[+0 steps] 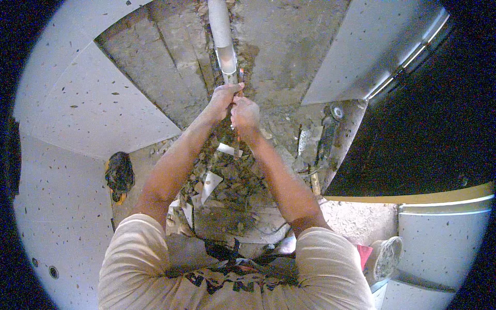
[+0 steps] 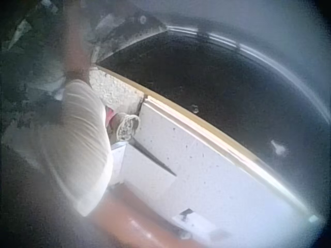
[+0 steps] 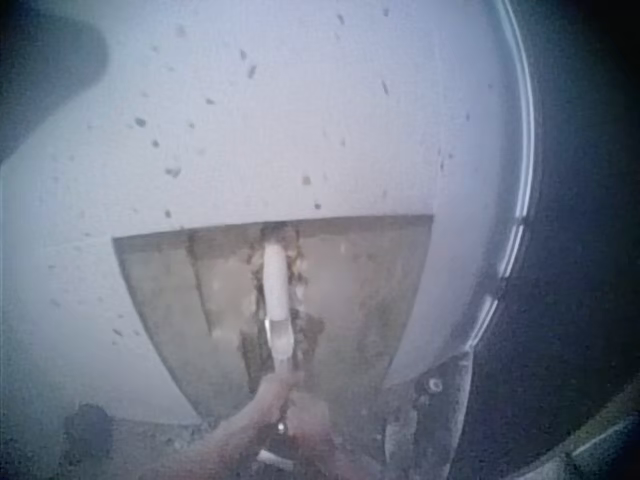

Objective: The person uses an angle grinder to cut a white PVC pipe embedded in a concrete floor. They then use a chisel to remove debris and clear the area around the pipe.

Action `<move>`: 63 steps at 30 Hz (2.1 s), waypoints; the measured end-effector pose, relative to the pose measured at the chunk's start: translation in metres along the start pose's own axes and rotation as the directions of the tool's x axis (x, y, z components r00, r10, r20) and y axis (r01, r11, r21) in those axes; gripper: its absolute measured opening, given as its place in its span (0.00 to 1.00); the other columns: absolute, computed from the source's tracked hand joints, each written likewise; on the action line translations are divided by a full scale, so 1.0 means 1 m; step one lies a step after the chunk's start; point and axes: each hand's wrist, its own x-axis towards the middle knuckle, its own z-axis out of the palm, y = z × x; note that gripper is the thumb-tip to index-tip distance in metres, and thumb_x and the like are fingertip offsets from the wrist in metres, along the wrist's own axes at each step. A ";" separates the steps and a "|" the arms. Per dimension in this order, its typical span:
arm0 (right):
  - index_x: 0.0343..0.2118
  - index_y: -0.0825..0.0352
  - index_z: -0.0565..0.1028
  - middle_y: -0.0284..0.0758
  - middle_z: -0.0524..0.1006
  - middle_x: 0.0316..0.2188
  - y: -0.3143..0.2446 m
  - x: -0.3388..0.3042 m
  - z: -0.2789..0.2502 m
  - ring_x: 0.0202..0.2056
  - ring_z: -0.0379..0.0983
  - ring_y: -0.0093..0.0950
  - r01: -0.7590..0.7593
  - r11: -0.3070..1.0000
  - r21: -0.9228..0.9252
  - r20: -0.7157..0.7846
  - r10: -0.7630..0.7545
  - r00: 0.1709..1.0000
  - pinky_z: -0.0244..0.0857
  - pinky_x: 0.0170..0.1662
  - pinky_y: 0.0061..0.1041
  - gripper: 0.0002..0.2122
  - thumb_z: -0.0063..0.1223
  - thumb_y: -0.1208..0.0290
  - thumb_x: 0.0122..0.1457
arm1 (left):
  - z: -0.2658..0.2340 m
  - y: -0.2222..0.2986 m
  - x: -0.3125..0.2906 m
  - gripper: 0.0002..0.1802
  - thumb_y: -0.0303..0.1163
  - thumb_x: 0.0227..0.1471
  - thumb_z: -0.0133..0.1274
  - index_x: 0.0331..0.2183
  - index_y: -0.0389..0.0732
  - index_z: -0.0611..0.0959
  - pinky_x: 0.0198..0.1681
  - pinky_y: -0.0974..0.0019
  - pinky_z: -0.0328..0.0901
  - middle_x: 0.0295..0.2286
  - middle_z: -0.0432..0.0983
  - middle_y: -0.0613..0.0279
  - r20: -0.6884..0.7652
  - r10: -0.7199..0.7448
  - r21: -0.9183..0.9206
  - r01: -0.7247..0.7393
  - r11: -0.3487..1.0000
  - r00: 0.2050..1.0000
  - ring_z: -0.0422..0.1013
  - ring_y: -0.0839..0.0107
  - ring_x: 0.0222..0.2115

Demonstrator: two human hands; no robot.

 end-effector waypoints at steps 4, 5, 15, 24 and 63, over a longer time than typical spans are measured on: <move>0.34 0.67 0.74 0.26 0.66 0.14 0.001 0.010 -0.005 0.12 0.61 0.20 -0.078 0.995 0.059 0.018 0.077 0.997 0.55 0.13 0.22 0.10 0.47 0.64 0.62 | 0.004 0.004 -0.003 0.15 0.37 0.55 0.56 0.22 0.39 0.76 0.11 0.62 0.59 0.14 0.72 0.59 -0.048 0.018 0.009 -0.017 1.000 0.999 0.66 0.67 0.09; 0.33 0.66 0.73 0.28 0.67 0.14 0.001 0.012 -0.007 0.11 0.61 0.21 -0.093 0.992 0.085 0.021 0.092 0.996 0.55 0.12 0.23 0.09 0.51 0.64 0.62 | 0.006 0.004 -0.005 0.15 0.37 0.55 0.55 0.22 0.39 0.76 0.11 0.61 0.59 0.14 0.72 0.59 -0.062 0.029 0.009 -0.028 1.000 0.998 0.66 0.66 0.08; 0.24 0.64 0.70 0.29 0.66 0.12 0.011 0.024 0.010 0.12 0.63 0.23 -0.084 0.996 0.037 -0.026 0.085 0.996 0.57 0.14 0.25 0.11 0.44 0.66 0.61 | -0.001 -0.002 0.014 0.10 0.33 0.53 0.54 0.28 0.35 0.82 0.27 0.62 0.70 0.22 0.79 0.58 -0.077 -0.072 -0.177 0.057 0.983 0.994 0.76 0.66 0.23; 0.34 0.73 0.76 0.44 0.79 0.25 0.092 0.097 -0.049 0.25 0.79 0.37 0.240 0.592 -0.769 -0.083 -0.466 0.881 0.75 0.28 0.36 0.09 0.53 0.73 0.51 | 0.038 0.002 0.012 0.10 0.37 0.52 0.53 0.31 0.42 0.84 0.36 0.56 0.71 0.27 0.81 0.54 -0.008 0.130 0.457 -0.112 0.883 0.991 0.78 0.58 0.30; 0.41 0.59 0.69 0.30 0.66 0.12 0.020 0.023 0.023 0.08 0.62 0.25 -0.130 0.991 0.029 -0.051 0.131 0.990 0.56 0.09 0.28 0.09 0.39 0.63 0.65 | -0.025 -0.006 0.023 0.15 0.35 0.57 0.46 0.29 0.35 0.82 0.31 0.57 0.72 0.27 0.81 0.50 0.205 0.409 0.743 -0.413 0.527 0.889 0.79 0.61 0.25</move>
